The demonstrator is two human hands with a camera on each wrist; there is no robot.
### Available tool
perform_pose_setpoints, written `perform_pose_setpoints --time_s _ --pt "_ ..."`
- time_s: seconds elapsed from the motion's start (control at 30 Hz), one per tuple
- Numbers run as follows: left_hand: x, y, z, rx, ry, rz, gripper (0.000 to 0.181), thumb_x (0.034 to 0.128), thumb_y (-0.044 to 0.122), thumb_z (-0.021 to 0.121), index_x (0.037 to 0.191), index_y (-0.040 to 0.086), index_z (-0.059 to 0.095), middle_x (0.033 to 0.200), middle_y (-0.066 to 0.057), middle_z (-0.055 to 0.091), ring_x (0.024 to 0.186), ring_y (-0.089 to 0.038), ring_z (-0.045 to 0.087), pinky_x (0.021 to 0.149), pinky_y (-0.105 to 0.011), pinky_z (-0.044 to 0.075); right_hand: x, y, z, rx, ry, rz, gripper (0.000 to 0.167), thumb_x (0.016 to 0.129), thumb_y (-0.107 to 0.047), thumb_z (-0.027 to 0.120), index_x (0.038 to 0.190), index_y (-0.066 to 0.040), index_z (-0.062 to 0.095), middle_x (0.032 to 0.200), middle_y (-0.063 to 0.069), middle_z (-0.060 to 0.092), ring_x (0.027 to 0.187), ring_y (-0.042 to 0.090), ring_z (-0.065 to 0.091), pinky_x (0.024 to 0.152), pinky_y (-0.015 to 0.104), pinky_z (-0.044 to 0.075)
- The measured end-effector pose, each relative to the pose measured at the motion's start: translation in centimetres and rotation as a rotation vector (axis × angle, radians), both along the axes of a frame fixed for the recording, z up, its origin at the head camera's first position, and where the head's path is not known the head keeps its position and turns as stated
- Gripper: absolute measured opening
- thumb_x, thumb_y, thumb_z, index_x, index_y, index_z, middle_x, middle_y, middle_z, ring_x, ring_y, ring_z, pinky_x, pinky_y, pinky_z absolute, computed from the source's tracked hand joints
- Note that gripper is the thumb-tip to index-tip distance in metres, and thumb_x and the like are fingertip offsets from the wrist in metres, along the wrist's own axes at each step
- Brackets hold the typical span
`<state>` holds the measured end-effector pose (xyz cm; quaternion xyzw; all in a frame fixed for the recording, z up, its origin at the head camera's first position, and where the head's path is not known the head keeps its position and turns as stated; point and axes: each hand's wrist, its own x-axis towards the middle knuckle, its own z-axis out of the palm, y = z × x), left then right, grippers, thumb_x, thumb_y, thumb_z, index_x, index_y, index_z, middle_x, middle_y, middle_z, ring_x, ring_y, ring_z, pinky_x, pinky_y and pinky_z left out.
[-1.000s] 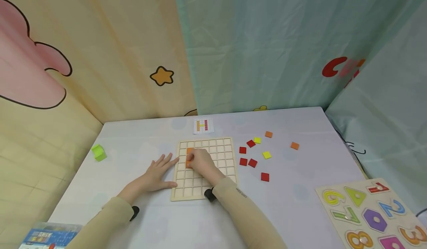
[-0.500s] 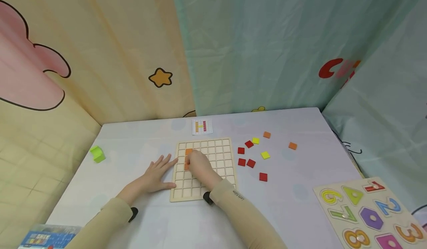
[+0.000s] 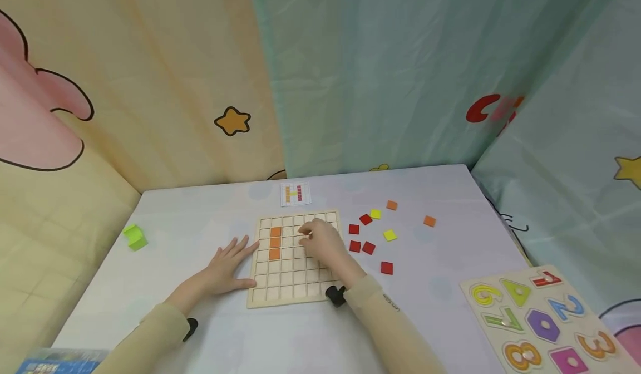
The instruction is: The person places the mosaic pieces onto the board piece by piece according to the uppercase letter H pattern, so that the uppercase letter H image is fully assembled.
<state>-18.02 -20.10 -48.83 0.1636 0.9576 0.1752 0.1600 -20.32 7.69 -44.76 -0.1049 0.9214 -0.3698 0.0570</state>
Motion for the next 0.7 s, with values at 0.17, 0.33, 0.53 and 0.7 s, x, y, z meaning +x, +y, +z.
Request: perform_pose_setpoints --time_s 0.17,0.33,0.53,0.7 --pt "0.0 -0.2 -0.3 0.003 0.014 -0.006 0.097 0.0789 0.058 0.074 0.156 0.019 0.029 0.165 -0.018 0.015 0.151 -0.045 0.006 0.116 -0.07 0.006 -1.4 7.7 0.2 -0.025 0.023 -0.156 0.029 0.091 -0.016 0.07 0.118 -0.006 0.07 0.114 0.013 0.07 0.102 0.027 0.065 0.085 0.041 0.057" --pt "0.0 -0.4 -0.1 0.004 0.028 -0.015 0.098 0.0791 0.058 0.073 0.156 0.018 0.029 0.164 -0.018 0.015 0.15 -0.046 0.007 0.116 -0.07 0.006 -2.0 15.9 -0.2 -0.055 -0.032 -0.318 0.038 0.096 -0.021 0.065 0.128 -0.002 0.062 0.125 0.021 0.064 0.113 0.036 0.059 0.094 0.047 0.053" --pt "-0.1 -0.5 0.0 0.014 0.037 -0.026 0.097 0.0795 0.057 0.073 0.156 0.017 0.029 0.164 -0.019 0.015 0.15 -0.047 0.007 0.116 -0.071 0.006 -2.1 23.1 -1.0 -0.024 -0.025 -0.436 0.047 0.098 -0.027 0.06 0.134 0.002 0.055 0.13 0.027 0.059 0.117 0.041 0.057 0.095 0.052 0.05" --pt "0.0 -0.4 -0.3 0.012 0.031 -0.022 0.098 0.0794 0.058 0.073 0.156 0.018 0.028 0.164 -0.018 0.015 0.151 -0.046 0.006 0.116 -0.071 0.006 -2.1 25.4 -1.3 0.027 -0.039 -0.456 0.049 0.096 -0.024 0.06 0.133 0.006 0.054 0.131 0.03 0.057 0.118 0.045 0.054 0.096 0.056 0.047"
